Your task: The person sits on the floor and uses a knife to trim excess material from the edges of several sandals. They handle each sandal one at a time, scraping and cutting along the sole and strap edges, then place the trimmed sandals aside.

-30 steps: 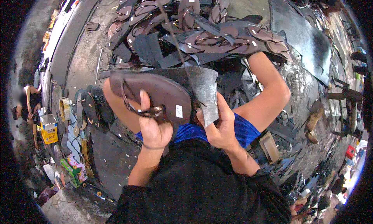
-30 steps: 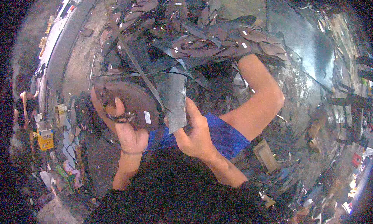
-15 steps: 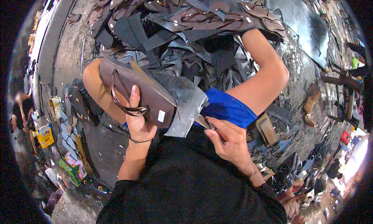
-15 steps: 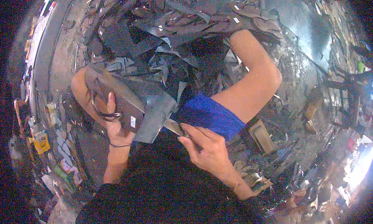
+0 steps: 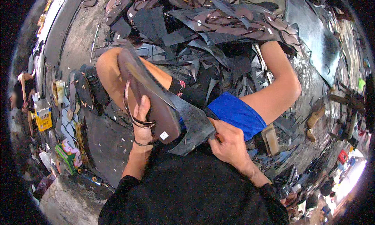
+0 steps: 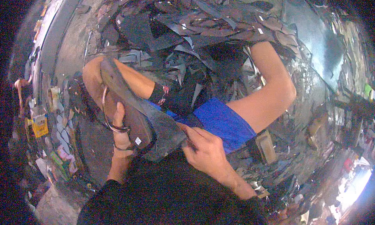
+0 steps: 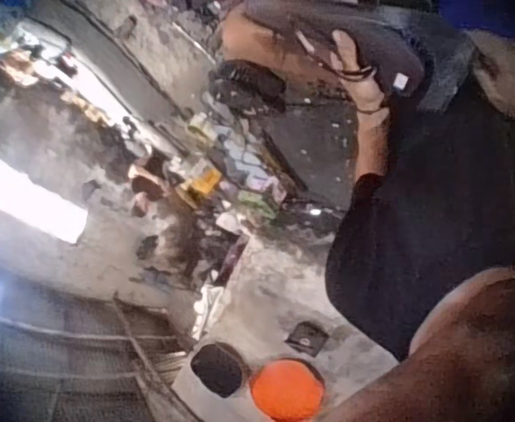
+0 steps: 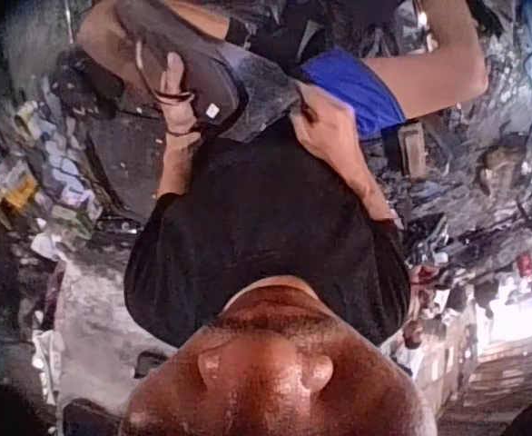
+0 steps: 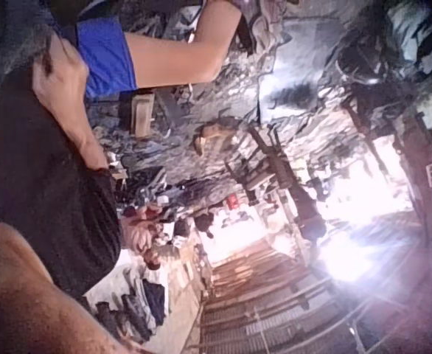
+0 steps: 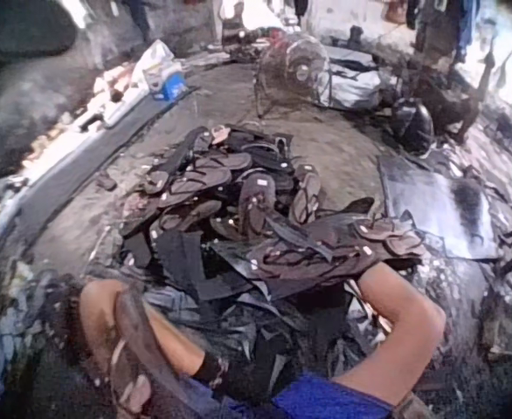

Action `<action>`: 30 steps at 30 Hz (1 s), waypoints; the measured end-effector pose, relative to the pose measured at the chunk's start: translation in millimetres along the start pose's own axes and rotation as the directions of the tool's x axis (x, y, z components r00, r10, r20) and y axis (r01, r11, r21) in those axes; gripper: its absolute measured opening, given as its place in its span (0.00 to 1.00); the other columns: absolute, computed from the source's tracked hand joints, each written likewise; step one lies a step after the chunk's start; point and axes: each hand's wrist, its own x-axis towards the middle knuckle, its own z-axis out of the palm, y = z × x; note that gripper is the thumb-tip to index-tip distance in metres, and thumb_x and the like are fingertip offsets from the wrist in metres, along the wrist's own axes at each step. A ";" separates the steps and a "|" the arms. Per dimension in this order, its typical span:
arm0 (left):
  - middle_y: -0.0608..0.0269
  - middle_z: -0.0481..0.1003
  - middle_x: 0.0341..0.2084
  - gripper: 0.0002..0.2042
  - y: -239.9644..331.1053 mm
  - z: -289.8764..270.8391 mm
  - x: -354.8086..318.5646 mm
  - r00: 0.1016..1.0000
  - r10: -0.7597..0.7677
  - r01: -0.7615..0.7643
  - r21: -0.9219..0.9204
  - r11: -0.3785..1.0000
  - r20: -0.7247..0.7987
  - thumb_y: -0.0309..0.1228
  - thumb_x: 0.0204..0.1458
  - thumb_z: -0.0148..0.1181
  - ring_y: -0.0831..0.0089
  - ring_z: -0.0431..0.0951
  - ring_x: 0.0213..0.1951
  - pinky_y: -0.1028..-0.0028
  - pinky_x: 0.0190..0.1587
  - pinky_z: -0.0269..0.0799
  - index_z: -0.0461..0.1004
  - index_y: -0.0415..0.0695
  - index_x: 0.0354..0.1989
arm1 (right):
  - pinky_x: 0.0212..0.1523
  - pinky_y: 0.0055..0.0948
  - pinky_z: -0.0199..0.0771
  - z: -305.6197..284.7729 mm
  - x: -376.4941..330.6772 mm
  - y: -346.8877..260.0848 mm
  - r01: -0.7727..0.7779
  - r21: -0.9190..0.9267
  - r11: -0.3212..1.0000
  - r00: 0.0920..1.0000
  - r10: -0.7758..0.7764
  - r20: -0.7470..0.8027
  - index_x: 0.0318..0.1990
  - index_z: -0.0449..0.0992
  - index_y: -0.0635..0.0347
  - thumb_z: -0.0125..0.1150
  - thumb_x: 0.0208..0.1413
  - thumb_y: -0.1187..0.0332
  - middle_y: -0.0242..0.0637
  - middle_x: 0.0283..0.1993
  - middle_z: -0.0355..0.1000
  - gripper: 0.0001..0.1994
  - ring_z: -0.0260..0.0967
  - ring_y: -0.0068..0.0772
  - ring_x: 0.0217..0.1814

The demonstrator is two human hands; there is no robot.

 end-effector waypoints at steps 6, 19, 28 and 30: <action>0.61 0.77 0.42 0.23 -7.7 -26.9 2.5 0.994 -0.043 0.027 0.161 0.987 0.099 0.45 0.60 0.58 0.73 0.78 0.42 0.72 0.47 0.74 0.71 0.37 0.53 | 0.37 0.39 0.80 10.0 39.7 3.0 0.118 0.052 0.992 0.993 -0.117 -0.034 0.54 0.77 0.57 0.69 0.48 0.71 0.47 0.38 0.78 0.22 0.78 0.48 0.37; 0.61 0.77 0.39 0.21 -10.0 -39.4 1.3 0.990 -0.106 0.100 0.063 0.993 0.098 0.42 0.60 0.58 0.72 0.79 0.39 0.71 0.42 0.77 0.70 0.39 0.54 | 0.41 0.38 0.79 84.8 151.8 22.7 0.259 0.020 0.966 0.957 -0.254 -0.140 0.56 0.75 0.55 0.66 0.51 0.67 0.47 0.44 0.78 0.22 0.78 0.49 0.44; 0.57 0.72 0.54 0.30 -20.0 -63.4 3.7 0.926 -0.081 -0.055 0.341 0.938 0.370 0.41 0.57 0.64 0.69 0.73 0.53 0.68 0.60 0.65 0.64 0.34 0.62 | 0.23 0.26 0.68 65.3 220.0 -0.7 -0.312 0.660 0.683 0.950 0.239 0.201 0.35 0.77 0.65 0.64 0.60 0.59 0.32 0.26 0.72 0.15 0.67 0.21 0.24; 0.58 0.73 0.53 0.30 -8.0 -52.2 7.9 0.878 -0.166 -0.039 0.413 0.910 0.449 0.41 0.56 0.64 0.70 0.73 0.52 0.69 0.59 0.66 0.66 0.33 0.61 | 0.22 0.20 0.65 39.6 185.2 -9.0 -0.365 0.609 0.705 0.929 0.236 0.284 0.40 0.77 0.64 0.68 0.57 0.55 0.29 0.25 0.71 0.18 0.65 0.15 0.23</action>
